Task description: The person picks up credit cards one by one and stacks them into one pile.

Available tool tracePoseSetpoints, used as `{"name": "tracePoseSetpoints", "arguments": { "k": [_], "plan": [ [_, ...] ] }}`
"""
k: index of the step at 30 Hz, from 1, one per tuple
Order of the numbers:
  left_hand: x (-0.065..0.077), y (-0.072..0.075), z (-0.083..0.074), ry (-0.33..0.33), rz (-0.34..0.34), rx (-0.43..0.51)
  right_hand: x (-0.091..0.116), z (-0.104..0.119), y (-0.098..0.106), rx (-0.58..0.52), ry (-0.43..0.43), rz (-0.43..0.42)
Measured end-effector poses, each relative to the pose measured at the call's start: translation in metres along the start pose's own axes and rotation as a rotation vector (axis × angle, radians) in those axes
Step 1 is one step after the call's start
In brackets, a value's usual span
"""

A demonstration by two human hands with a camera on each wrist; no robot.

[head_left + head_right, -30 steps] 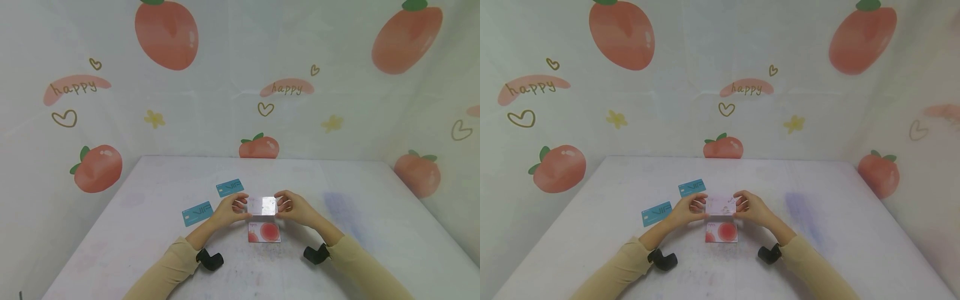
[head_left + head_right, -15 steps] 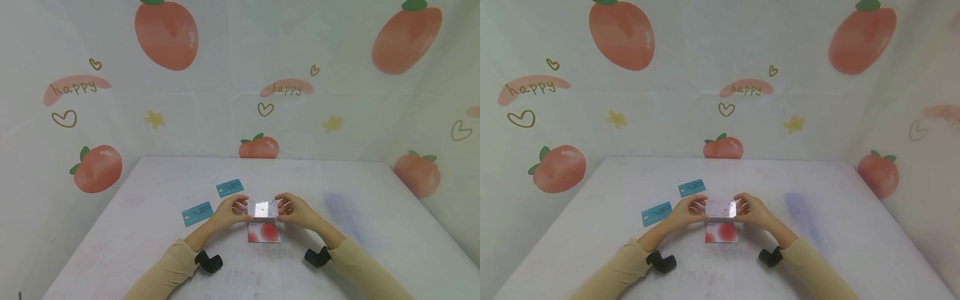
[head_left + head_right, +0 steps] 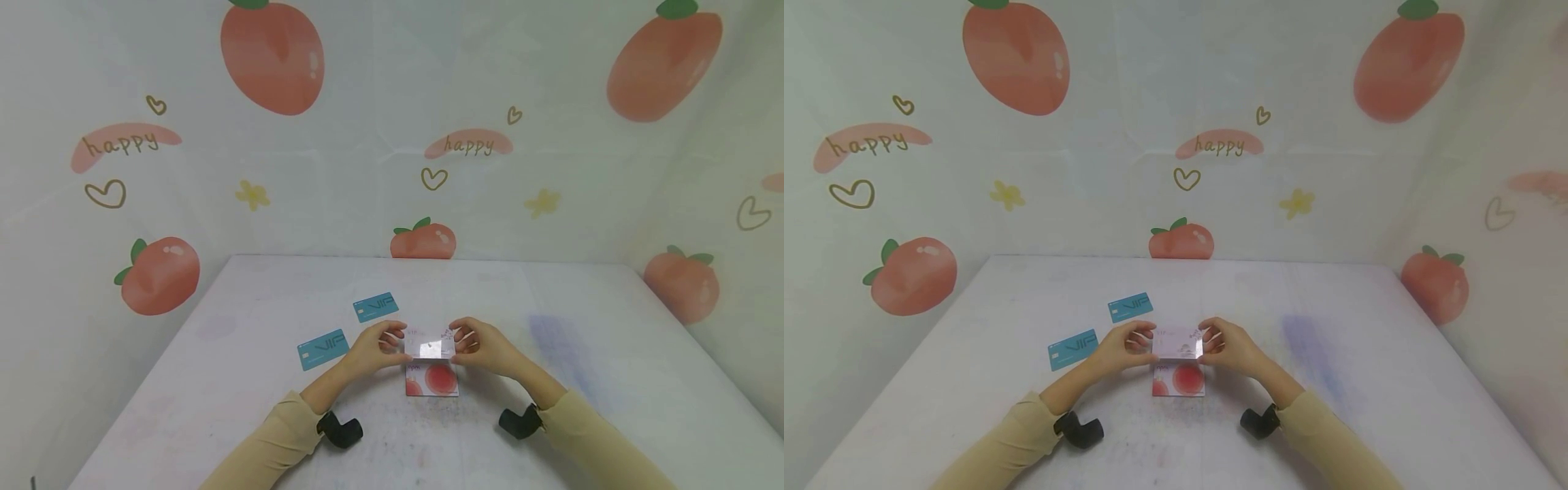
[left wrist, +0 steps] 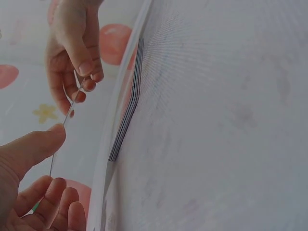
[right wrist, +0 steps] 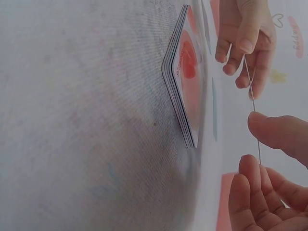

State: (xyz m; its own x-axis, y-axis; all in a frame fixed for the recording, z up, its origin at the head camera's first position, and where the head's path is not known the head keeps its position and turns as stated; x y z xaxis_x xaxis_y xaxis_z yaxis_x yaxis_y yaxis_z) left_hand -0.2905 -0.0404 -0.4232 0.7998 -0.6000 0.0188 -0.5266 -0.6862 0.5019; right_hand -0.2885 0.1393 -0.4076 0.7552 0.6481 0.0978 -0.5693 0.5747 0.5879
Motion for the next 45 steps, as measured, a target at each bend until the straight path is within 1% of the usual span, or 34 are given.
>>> {"name": "tracePoseSetpoints", "arguments": {
  "k": [5, 20, 26, 30, 32, 39, 45],
  "plan": [
    [0.001, -0.001, -0.001, 0.010, 0.004, 0.007, 0.001, -0.001, -0.001, 0.005, -0.023, 0.009],
    [0.004, -0.004, -0.003, 0.018, 0.024, 0.001, 0.005, 0.000, -0.004, 0.010, -0.044, 0.020],
    [0.004, -0.006, -0.004, 0.007, 0.037, -0.003, 0.006, -0.002, -0.007, 0.019, -0.064, 0.022],
    [0.005, -0.007, -0.003, 0.004, 0.045, -0.005, 0.007, -0.002, -0.008, 0.020, -0.055, 0.023],
    [0.005, -0.008, -0.004, 0.008, 0.049, -0.004, 0.008, -0.002, -0.009, 0.011, -0.043, 0.026],
    [0.007, -0.011, -0.001, 0.041, 0.057, -0.003, 0.010, -0.001, -0.012, -0.008, -0.051, 0.034],
    [0.008, -0.013, 0.001, 0.054, 0.068, -0.007, 0.011, 0.000, -0.014, -0.013, -0.044, 0.049]
  ]
}}
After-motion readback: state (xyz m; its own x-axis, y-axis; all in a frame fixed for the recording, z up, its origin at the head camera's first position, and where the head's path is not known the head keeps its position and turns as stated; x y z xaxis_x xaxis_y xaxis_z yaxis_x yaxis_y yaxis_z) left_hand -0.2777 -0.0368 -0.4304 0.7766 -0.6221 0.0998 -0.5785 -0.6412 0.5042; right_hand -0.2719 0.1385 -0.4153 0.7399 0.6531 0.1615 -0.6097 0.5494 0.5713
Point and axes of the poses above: each hand's wrist, its own x-axis away from the middle knuckle, its own y-axis out of the back of the hand, z = x × y, the point moved 9 cm from there along -x, towards the middle knuckle, and after that the axes turned 15 degrees about z, right-handed, at the moved point
